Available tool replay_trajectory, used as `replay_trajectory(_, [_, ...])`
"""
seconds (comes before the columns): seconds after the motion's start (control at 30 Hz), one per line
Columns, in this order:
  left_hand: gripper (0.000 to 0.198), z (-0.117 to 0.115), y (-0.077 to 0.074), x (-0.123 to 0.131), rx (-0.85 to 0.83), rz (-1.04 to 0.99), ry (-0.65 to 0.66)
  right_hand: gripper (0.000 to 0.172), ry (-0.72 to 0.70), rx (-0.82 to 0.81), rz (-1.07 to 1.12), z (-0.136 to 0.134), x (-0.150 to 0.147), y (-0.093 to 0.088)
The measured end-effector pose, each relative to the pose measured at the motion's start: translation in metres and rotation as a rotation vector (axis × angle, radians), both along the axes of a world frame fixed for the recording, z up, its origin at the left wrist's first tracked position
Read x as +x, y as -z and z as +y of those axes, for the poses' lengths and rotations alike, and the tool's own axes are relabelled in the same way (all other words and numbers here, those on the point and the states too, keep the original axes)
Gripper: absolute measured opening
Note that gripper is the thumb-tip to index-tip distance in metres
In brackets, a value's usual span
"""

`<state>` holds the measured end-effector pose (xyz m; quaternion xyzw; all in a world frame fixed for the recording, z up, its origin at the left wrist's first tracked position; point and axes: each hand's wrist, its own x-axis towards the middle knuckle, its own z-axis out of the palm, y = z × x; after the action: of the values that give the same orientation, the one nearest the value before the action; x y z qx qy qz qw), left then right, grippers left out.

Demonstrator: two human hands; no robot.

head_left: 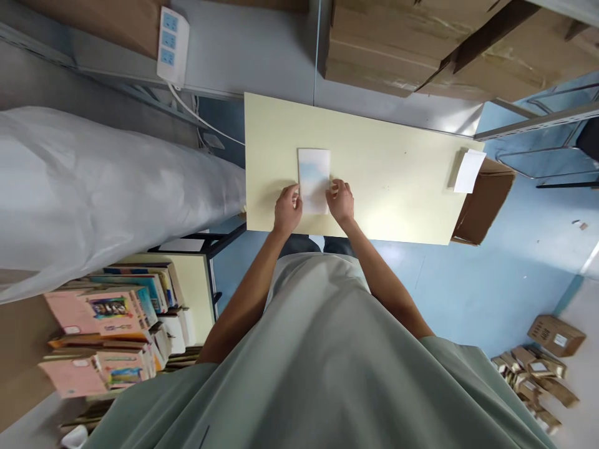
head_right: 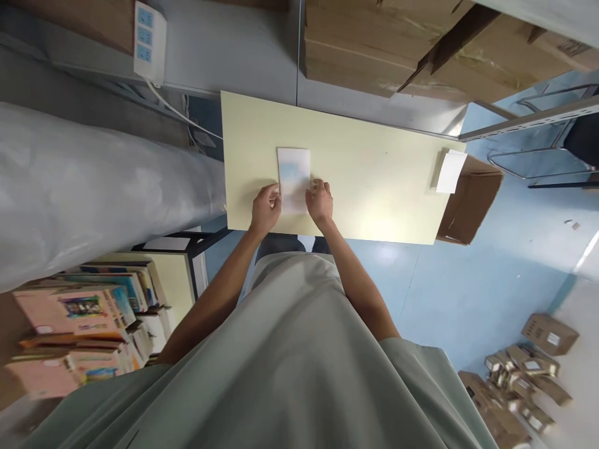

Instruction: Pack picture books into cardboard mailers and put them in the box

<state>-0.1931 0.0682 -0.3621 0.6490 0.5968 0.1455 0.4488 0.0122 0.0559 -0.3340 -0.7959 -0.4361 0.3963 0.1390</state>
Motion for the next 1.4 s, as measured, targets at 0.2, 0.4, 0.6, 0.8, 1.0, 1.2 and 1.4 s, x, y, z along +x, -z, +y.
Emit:
replay_trajectory(0.2, [0.051,0.013,-0.005,-0.007,0.008,-0.076,0.044,0.035,0.051,-0.017,-0.037,0.002,-0.032,0.000])
replay_trajectory(0.4, [0.053,0.037,-0.007,-0.060,0.011,-0.036,0.021,0.038,0.000,-0.030,-0.013,0.031,-0.084,0.003])
replay_trajectory(0.6, [0.054,0.058,-0.012,-0.101,0.026,0.000,0.046,0.040,-0.024,-0.025,0.029,0.059,-0.124,0.005])
replay_trajectory(0.8, [0.049,0.056,-0.048,-0.109,0.028,-0.037,0.014,0.045,-0.047,-0.046,0.076,0.053,-0.116,-0.029])
replay_trajectory(1.0, [0.031,0.031,-0.103,-0.108,0.084,-0.103,-0.119,0.036,-0.042,-0.016,0.250,0.031,-0.080,-0.077])
replay_trajectory(1.2, [0.022,-0.021,-0.151,-0.096,0.129,-0.211,-0.424,0.031,-0.215,-0.011,0.426,0.020,-0.047,-0.113])
replay_trajectory(1.4, [0.026,-0.091,-0.184,-0.076,0.113,-0.213,-0.698,0.023,-0.475,-0.004,0.491,0.028,-0.040,-0.129])
